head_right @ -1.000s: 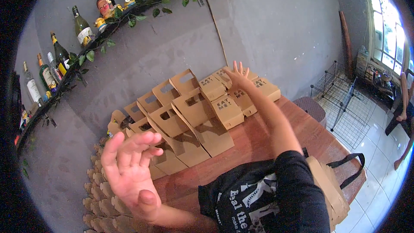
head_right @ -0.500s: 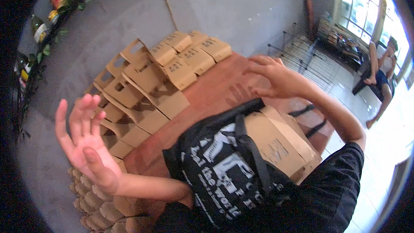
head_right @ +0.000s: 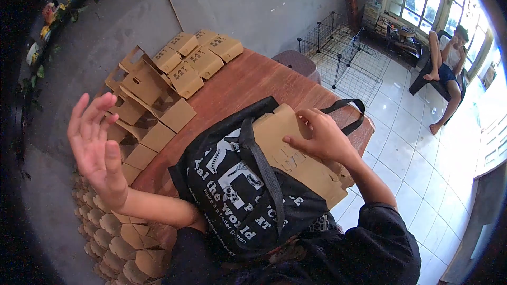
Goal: Assembling cardboard food boxes by folding and interlocking the tabs.
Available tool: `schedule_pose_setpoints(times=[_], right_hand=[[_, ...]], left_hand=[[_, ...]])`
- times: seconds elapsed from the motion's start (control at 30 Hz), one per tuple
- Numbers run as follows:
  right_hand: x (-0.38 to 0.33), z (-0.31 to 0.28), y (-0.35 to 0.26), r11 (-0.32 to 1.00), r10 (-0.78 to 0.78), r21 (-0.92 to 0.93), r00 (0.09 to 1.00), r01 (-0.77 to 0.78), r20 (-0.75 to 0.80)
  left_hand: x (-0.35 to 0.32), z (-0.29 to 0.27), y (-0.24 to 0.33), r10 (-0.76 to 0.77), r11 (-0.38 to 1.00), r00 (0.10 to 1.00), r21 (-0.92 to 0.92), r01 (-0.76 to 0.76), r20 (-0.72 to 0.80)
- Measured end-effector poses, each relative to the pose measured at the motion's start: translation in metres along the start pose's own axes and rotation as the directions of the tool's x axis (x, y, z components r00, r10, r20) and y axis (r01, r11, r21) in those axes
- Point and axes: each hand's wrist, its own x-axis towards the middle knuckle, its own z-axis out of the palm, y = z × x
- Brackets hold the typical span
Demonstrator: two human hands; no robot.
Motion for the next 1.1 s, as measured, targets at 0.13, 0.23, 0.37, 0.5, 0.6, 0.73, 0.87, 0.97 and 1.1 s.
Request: schedule_pose_setpoints(times=[0.13, 0.23, 0.37, 0.5, 0.6, 0.73, 0.87, 0.97, 1.1], right_hand=[[0.0, -0.007, -0.001, 0.991, 0.055, 0.128, 0.996, -0.045, -0.072], [-0.001, -0.018, -0.004, 0.983, 0.095, 0.153, 0.995, -0.1, 0.041], [-0.005, -0.026, 0.002, 0.929, -0.02, 0.37, 0.991, -0.031, 0.133], [-0.005, -0.035, 0.014, 0.819, -0.002, 0.57, 0.994, -0.06, 0.108], [-0.015, -0.047, 0.009, 0.727, -0.067, 0.685, 0.998, 0.041, 0.012], [-0.021, -0.064, -0.009, 0.58, -0.075, 0.804, 0.992, 0.13, -0.106], [-0.02, -0.072, -0.019, 0.438, -0.138, 0.848, 0.954, 0.299, -0.265], [-0.018, -0.079, -0.052, 0.314, 0.126, 0.891, 0.916, 0.328, -0.381], [0.001, -0.083, -0.076, 0.387, 0.185, 0.763, 0.768, 0.517, -0.614]], left_hand=[[-0.001, 0.003, 0.001, 0.008, 1.0, 0.999, -0.025, -0.007, 0.032], [-0.002, 0.001, -0.001, 0.012, 1.0, 0.999, -0.017, -0.011, 0.046], [-0.002, -0.002, -0.004, 0.003, 1.0, 0.998, -0.004, -0.003, 0.063], [0.0, -0.001, -0.01, -0.019, 1.0, 0.996, 0.01, 0.019, 0.088], [-0.001, -0.015, -0.006, -0.012, 1.0, 0.996, 0.004, 0.012, 0.092], [-0.001, -0.013, -0.011, -0.025, 1.0, 0.996, 0.004, 0.025, 0.085], [-0.002, -0.01, -0.004, -0.069, 0.996, 0.991, -0.048, 0.075, 0.119], [-0.003, -0.007, 0.001, -0.084, 0.995, 0.989, -0.046, 0.09, 0.124], [-0.005, -0.013, 0.004, -0.077, 0.993, 0.986, -0.074, 0.088, 0.145]])
